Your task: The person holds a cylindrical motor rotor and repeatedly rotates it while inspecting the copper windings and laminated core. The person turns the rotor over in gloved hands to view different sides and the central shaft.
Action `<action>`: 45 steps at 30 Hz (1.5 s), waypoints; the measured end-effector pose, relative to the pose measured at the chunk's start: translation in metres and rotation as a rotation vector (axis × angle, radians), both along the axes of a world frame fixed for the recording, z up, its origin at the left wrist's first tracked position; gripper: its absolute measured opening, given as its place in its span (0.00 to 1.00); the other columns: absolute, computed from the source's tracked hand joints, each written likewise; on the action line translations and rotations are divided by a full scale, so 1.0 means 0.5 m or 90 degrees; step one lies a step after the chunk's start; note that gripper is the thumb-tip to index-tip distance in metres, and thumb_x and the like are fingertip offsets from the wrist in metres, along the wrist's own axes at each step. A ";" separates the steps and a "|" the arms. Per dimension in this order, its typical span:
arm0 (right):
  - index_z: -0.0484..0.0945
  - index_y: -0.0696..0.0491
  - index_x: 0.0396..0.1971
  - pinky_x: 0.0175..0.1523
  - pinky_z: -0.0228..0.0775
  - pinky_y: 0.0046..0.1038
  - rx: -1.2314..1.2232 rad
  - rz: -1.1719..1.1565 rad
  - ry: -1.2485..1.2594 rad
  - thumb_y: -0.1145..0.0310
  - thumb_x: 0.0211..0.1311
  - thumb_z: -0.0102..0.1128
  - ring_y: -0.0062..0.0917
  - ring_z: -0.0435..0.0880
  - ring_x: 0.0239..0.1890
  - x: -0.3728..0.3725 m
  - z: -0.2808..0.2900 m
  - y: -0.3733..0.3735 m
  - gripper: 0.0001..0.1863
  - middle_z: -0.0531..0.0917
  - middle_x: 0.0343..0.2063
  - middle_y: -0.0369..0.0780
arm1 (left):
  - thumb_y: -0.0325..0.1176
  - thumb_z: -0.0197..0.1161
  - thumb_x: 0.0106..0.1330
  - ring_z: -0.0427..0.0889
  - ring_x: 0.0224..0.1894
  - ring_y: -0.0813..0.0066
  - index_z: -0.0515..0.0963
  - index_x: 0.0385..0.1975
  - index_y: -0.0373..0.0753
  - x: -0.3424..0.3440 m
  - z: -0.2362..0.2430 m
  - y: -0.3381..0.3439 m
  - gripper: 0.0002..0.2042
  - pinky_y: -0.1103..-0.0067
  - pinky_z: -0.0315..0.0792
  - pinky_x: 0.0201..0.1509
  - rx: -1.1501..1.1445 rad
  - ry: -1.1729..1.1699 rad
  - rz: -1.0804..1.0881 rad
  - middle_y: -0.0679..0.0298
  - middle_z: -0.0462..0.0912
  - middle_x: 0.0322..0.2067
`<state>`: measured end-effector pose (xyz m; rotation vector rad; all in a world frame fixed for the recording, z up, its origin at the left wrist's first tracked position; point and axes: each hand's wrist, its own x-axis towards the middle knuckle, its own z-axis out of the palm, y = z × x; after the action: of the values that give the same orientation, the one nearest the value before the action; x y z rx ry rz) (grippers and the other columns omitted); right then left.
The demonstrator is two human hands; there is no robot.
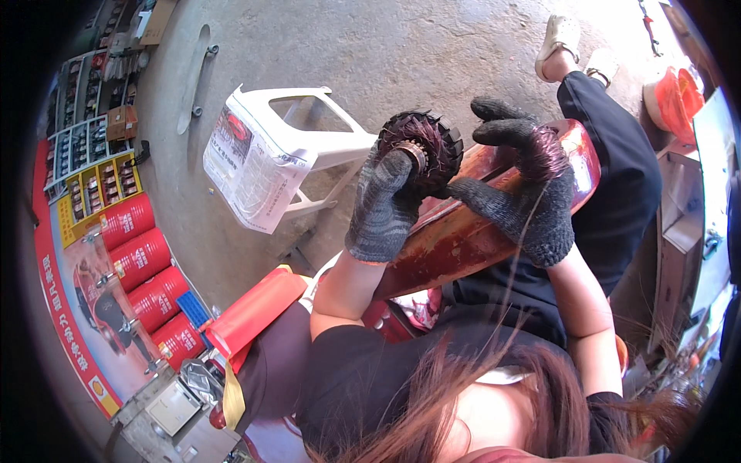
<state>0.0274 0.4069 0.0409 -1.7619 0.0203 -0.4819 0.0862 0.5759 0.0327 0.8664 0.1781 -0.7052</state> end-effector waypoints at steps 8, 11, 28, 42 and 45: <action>0.73 0.57 0.40 0.55 0.68 0.31 -0.040 0.038 0.029 0.78 0.42 0.72 0.32 0.74 0.55 -0.003 -0.003 -0.002 0.23 0.75 0.52 0.49 | 0.38 0.67 0.56 0.77 0.49 0.67 0.66 0.56 0.32 -0.004 -0.001 0.001 0.29 0.73 0.73 0.55 0.002 -0.065 -0.044 0.55 0.75 0.48; 0.74 0.57 0.39 0.54 0.69 0.30 -0.039 0.032 0.035 0.80 0.44 0.70 0.32 0.75 0.54 -0.005 -0.001 -0.003 0.20 0.76 0.51 0.48 | 0.36 0.67 0.56 0.77 0.50 0.67 0.65 0.56 0.32 -0.002 0.007 0.002 0.29 0.72 0.72 0.55 0.033 -0.069 -0.050 0.56 0.75 0.48; 0.75 0.58 0.32 0.49 0.71 0.34 -0.019 -0.012 0.029 0.71 0.44 0.72 0.39 0.80 0.46 0.005 0.002 0.007 0.16 0.80 0.40 0.50 | 0.33 0.74 0.47 0.73 0.55 0.60 0.64 0.58 0.35 -0.016 -0.007 0.007 0.36 0.66 0.71 0.58 0.142 -0.259 -0.001 0.53 0.71 0.53; 0.77 0.58 0.34 0.51 0.70 0.34 -0.038 -0.007 0.079 0.75 0.48 0.67 0.40 0.79 0.48 0.005 0.011 0.002 0.12 0.79 0.44 0.50 | 0.36 0.73 0.50 0.75 0.53 0.63 0.64 0.57 0.34 -0.008 -0.002 0.006 0.35 0.69 0.73 0.56 0.194 -0.260 -0.015 0.55 0.73 0.51; 0.77 0.57 0.35 0.52 0.70 0.34 -0.010 -0.028 0.033 0.75 0.49 0.66 0.39 0.78 0.50 0.006 -0.001 0.006 0.12 0.78 0.46 0.50 | 0.37 0.73 0.51 0.76 0.52 0.64 0.65 0.57 0.34 -0.010 -0.006 0.005 0.34 0.70 0.74 0.54 0.195 -0.286 -0.011 0.56 0.74 0.51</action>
<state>0.0305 0.4100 0.0403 -1.7925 0.0914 -0.4689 0.0813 0.5782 0.0296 1.2977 -0.1279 -0.4898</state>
